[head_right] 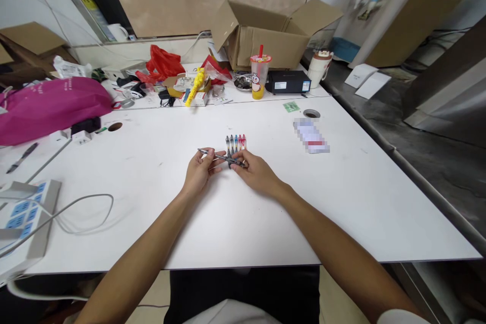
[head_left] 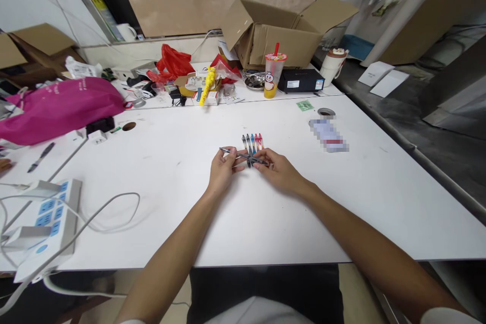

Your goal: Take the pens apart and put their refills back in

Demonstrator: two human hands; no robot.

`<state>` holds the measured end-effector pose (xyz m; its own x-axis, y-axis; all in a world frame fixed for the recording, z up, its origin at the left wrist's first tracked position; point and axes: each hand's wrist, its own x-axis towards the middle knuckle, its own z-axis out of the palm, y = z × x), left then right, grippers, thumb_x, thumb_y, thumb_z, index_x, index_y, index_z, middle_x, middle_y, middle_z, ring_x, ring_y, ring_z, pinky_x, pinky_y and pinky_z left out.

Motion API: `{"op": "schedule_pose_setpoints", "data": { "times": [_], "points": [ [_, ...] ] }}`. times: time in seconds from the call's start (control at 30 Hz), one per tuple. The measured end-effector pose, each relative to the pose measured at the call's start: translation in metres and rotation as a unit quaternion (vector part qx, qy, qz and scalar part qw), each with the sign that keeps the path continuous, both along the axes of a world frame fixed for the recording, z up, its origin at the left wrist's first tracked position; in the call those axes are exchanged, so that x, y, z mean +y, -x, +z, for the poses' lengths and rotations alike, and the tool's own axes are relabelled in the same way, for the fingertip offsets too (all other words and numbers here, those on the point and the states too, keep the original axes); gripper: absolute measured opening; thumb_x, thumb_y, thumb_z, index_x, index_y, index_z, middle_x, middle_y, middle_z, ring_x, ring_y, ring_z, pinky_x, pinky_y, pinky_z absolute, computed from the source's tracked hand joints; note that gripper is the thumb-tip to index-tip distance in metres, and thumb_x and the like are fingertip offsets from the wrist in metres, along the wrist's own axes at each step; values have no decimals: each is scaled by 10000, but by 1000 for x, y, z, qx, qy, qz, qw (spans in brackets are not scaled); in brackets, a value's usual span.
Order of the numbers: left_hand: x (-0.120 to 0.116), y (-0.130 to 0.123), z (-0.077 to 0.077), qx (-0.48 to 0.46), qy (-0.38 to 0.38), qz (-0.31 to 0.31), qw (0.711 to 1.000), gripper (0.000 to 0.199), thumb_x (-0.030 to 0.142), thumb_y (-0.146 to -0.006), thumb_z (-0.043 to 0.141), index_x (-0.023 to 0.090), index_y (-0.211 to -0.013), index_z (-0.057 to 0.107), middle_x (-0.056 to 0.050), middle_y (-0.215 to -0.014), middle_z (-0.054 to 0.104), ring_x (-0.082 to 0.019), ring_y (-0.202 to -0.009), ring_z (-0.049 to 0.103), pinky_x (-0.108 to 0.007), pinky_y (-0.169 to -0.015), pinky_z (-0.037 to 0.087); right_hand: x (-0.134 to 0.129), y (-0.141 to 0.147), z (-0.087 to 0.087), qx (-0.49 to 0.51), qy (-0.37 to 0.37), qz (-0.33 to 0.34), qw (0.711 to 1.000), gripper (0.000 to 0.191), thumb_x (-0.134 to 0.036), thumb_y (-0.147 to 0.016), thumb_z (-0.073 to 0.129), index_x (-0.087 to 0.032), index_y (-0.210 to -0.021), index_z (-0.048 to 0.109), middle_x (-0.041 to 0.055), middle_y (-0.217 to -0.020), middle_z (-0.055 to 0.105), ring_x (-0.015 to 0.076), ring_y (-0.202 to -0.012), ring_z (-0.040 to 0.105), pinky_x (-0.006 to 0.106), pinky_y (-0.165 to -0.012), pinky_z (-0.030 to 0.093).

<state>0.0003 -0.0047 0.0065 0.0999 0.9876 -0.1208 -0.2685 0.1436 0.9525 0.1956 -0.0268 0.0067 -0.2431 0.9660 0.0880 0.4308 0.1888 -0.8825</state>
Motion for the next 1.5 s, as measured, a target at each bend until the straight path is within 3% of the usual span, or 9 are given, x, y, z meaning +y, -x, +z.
{"op": "schedule_pose_setpoints", "data": {
  "times": [0.3, 0.43, 0.57, 0.73, 0.93, 1.07, 1.2, 1.3, 1.5],
  "points": [
    [-2, -1, 1, 8, -15, -18, 1000, 385, 477, -865, 719, 185, -1047, 546, -151, -1122, 755, -237, -957, 758, -288, -708, 584, -2, 2, 1, 10, 9, 4, 1000, 381, -518, -992, 446, -220, -815, 604, 4, -702, 608, 158, -620, 498, 320, -615, 382],
    [-1, 0, -3, 11, -24, -24, 999, 408, 494, -850, 727, 186, -1043, 542, -150, -1114, 758, -244, -995, 750, -301, -739, 586, -1, 2, 1, 31, -1, 2, 1000, 302, -520, -933, 563, -226, -900, 617, 9, -783, 629, 157, -660, 508, 303, -608, 385],
    [-1, 1, -4, -8, -40, -53, 998, 426, 511, -833, 739, 195, -1027, 528, -134, -1120, 758, -222, -906, 762, -305, -750, 573, 0, 2, 0, 56, 70, 38, 995, 442, -553, -995, 423, -215, -764, 590, -30, -606, 497, 129, -535, 405, 293, -543, 323],
    [0, 2, -3, -14, -49, -40, 998, 423, 505, -825, 747, 201, -1013, 522, -113, -1063, 766, -221, -934, 750, -288, -725, 560, -2, 6, -1, 105, 75, 26, 991, 354, -554, -937, 552, -213, -930, 647, -27, -672, 570, 126, -566, 434, 285, -555, 339],
    [2, 5, -3, -26, -68, -47, 996, 429, 509, -806, 766, 203, -970, 514, -90, -1001, 769, -197, -959, 734, -285, -788, 547, -4, 6, 5, 93, 70, 52, 992, 405, -534, -955, 516, -199, -741, 592, -18, -643, 549, 117, -564, 425, 286, -553, 345],
    [1, 4, -1, -25, -79, -50, 995, 449, 506, -822, 752, 208, -1066, 522, -96, -1045, 760, -188, -929, 731, -322, -842, 548, -3, 8, 2, 129, 89, 58, 986, 354, -533, -929, 573, -192, -889, 658, -20, -653, 554, 118, -571, 446, 278, -548, 353],
    [-1, 2, -1, -40, -74, -10, 996, 634, 475, -842, 742, 263, -1309, 369, -103, -1105, 752, -197, -931, 728, -381, -859, 563, 0, 8, -1, 151, 69, 27, 986, 393, -544, -933, 560, -193, -1074, 664, -1, -741, 597, 127, -593, 471, 285, -560, 380],
    [-1, 4, 1, -24, -78, 13, 997, 601, 457, -854, 725, 278, -1299, 363, -88, -1081, 756, -181, -867, 724, -357, -796, 572, 2, 4, 0, 163, 36, -9, 986, 385, -543, -948, 531, -196, -1068, 648, -5, -748, 580, 126, -586, 452, 288, -563, 372],
    [-2, 7, 4, 10, -65, -32, 997, 451, 422, -865, 695, 253, -1227, 487, -66, -931, 763, -169, -717, 696, -305, -662, 545, 4, 0, -1, 113, -32, -72, 991, 321, -467, -965, 530, -212, -1145, 606, -2, -784, 572, 160, -706, 526, 313, -672, 434]
  ]
}}
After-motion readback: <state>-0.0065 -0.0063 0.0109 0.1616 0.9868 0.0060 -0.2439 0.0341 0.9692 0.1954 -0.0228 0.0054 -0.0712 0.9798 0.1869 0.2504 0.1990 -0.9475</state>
